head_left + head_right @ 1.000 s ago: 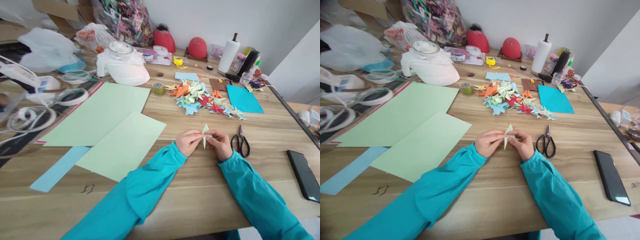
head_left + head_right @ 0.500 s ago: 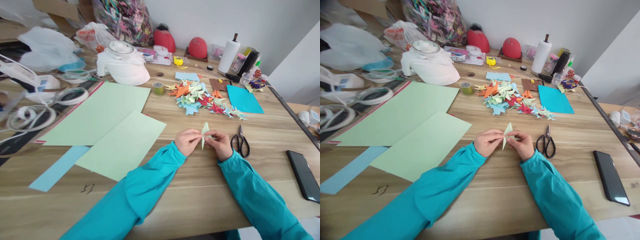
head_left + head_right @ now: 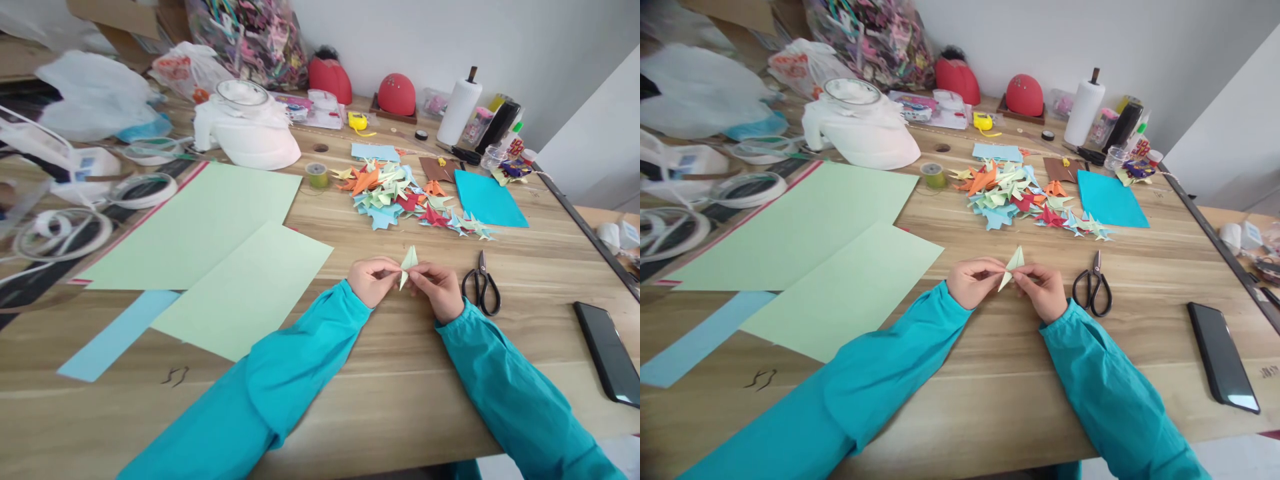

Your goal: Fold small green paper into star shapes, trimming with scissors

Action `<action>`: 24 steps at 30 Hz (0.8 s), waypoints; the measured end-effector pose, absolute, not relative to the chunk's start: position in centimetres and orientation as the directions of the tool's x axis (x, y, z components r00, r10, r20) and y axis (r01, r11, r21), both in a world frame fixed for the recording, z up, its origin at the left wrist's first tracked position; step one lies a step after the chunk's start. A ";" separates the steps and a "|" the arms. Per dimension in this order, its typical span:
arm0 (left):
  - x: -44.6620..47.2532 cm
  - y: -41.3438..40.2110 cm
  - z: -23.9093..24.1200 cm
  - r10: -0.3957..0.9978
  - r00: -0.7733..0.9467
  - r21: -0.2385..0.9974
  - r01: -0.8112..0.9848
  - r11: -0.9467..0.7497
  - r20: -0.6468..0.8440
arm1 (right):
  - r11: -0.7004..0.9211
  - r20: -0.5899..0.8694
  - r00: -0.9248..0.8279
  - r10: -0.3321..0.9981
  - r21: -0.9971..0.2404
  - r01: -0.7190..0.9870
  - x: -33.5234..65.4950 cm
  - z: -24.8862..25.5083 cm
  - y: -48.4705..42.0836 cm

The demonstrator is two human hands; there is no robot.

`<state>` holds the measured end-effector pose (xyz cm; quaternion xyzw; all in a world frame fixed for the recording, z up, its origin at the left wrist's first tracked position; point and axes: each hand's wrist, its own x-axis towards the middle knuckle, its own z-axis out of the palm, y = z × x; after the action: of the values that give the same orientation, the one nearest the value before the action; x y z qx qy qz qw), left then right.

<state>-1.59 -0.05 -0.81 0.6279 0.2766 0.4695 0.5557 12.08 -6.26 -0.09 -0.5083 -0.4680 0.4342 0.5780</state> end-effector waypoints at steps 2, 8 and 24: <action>-1.5 0.1 -0.9 0.875 0.422 0.966 -0.200 -0.165 0.237 | 0.116 0.110 0.189 0.976 -0.993 -0.023 12.0 -0.1 -6.3; -1.5 -0.1 -0.9 0.873 0.454 0.979 -0.167 -0.115 0.180 | 0.094 0.075 0.249 0.966 -0.994 -0.064 12.0 -0.1 -6.2; -1.2 0.1 -0.1 0.905 0.425 0.963 -0.249 0.103 0.014 | 0.156 0.175 0.231 0.957 -0.983 0.098 11.7 -0.6 -6.6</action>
<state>-1.23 0.14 -0.13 0.5130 0.3196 0.4307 0.6702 11.68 -6.58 -0.60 -0.5322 -0.4957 0.3726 0.5764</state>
